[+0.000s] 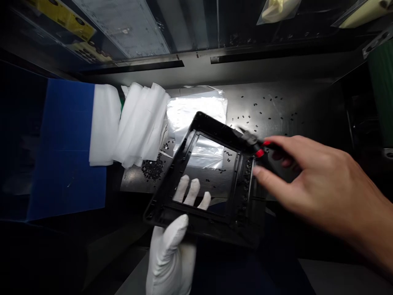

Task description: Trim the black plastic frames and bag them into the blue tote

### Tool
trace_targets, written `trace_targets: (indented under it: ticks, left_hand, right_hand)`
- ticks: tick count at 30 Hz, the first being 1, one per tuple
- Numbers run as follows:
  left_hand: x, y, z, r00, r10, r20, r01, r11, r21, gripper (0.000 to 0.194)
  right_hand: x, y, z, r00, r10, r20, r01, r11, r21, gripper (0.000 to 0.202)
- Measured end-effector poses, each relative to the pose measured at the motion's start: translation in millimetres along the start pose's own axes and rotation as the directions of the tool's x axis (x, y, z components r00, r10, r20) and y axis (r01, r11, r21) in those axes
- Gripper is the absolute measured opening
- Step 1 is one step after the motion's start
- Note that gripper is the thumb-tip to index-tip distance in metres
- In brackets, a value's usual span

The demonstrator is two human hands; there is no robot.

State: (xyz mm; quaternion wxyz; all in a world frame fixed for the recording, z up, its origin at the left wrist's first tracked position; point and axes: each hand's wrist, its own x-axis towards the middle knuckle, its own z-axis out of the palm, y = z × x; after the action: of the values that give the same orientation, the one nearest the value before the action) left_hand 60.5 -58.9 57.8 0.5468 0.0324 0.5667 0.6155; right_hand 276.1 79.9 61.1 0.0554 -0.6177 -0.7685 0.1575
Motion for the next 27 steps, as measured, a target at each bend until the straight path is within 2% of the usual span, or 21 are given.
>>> trace_targets:
  ticks: [1, 2, 3, 4, 7, 9, 11, 14, 18, 22, 24, 27]
  left_hand:
    - [1, 2, -1.8, 1.000, -0.015, -0.022, 0.014, 1.000, -0.018, 0.045]
    - [2, 5, -3.9, 0.999, -0.025, -0.045, 0.023, 0.999, -0.040, 0.045]
    - [4, 7, -6.1, 0.997, -0.030, -0.067, 0.026, 0.998, -0.064, 0.044]
    - [5, 9, -8.1, 0.996, -0.034, -0.086, 0.026, 0.996, -0.084, 0.043]
    - [8, 13, -11.3, 0.992, -0.041, -0.117, 0.025, 0.992, -0.127, 0.042]
    - [10, 15, -10.4, 0.993, -0.040, -0.115, 0.023, 0.989, -0.149, 0.043]
    - [11, 17, -7.1, 0.992, -0.038, -0.120, 0.019, 0.989, -0.149, 0.043]
    - [10, 18, -1.2, 0.991, -0.050, -0.125, 0.032, 0.990, -0.139, 0.037]
    - [6, 13, -3.3, 0.998, -0.036, -0.055, 0.026, 0.983, -0.182, 0.038]
    - [15, 3, -26.4, 0.997, -0.065, 0.052, 0.076, 0.964, -0.256, 0.050]
    - [23, -2, -40.7, 0.992, -0.098, 0.073, 0.115, 0.953, -0.282, 0.053]
    - [28, -6, -55.8, 0.992, -0.098, 0.074, 0.117, 0.933, -0.341, 0.048]
  right_hand:
    - [3, 21, 11, 0.989, 0.146, -0.024, -0.145, 0.988, 0.049, 0.056]
    - [6, 43, 25, 0.947, 0.319, -0.035, -0.315, 0.945, 0.087, 0.060]
    - [8, 66, 42, 0.877, 0.479, 0.015, -0.479, 0.874, 0.087, 0.065]
    - [8, 87, 60, 0.815, 0.571, 0.102, -0.577, 0.815, 0.056, 0.068]
    - [1, 139, 124, 0.762, 0.608, 0.223, -0.623, 0.783, -0.004, 0.063]
    - [-10, 160, 165, 0.715, 0.656, 0.240, -0.664, 0.745, -0.062, 0.055]
    - [-21, 173, 199, 0.697, 0.683, 0.218, -0.680, 0.726, -0.100, 0.059]
    - [-35, 184, 234, 0.696, 0.698, 0.169, -0.686, 0.716, -0.128, 0.067]
    - [-48, 192, 258, 0.725, 0.674, 0.140, -0.663, 0.739, -0.124, 0.072]
    - [-59, 193, 276, 0.774, 0.622, 0.119, -0.615, 0.783, -0.095, 0.076]
    - [-65, 192, 285, 0.796, 0.595, 0.107, -0.589, 0.804, -0.085, 0.076]
    - [-74, 190, 294, 0.821, 0.565, 0.085, -0.560, 0.825, -0.077, 0.076]
